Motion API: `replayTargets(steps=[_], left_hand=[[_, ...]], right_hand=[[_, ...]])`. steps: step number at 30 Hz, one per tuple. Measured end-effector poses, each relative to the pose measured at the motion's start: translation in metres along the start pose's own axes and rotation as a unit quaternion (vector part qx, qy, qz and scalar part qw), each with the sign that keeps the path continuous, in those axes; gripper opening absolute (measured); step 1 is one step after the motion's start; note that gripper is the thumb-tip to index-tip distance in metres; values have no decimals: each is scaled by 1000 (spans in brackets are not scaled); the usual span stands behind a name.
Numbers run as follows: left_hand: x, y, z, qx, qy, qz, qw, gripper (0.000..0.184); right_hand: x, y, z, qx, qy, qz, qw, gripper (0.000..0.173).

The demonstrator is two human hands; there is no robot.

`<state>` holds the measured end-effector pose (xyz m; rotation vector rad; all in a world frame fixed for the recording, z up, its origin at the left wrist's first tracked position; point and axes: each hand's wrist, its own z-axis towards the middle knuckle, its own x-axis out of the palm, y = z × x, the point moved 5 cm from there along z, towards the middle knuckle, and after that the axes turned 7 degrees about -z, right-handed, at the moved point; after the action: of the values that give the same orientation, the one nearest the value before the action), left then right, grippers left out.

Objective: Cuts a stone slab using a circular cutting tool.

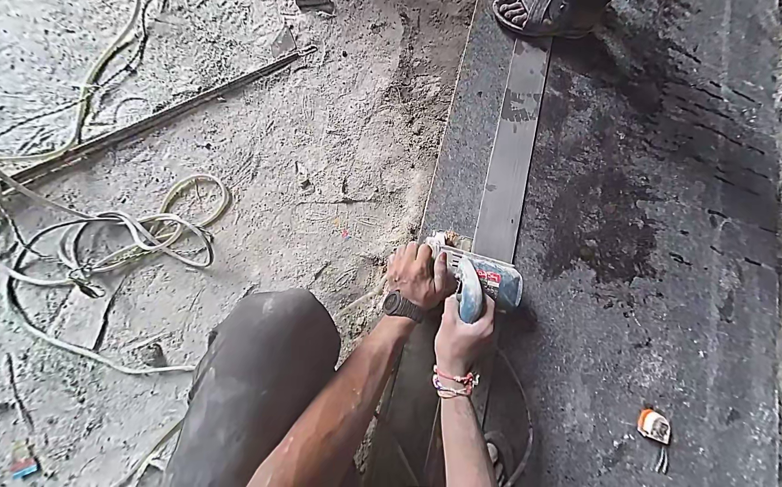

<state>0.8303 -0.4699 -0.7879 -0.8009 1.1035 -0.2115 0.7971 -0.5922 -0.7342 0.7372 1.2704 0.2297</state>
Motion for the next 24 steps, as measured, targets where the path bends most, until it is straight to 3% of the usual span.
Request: replayTargets(steps=[24], left_hand=[[8, 2, 11, 7, -44, -4, 999, 59]], right_hand=[[10, 2, 9, -47, -31, -6, 998, 46]])
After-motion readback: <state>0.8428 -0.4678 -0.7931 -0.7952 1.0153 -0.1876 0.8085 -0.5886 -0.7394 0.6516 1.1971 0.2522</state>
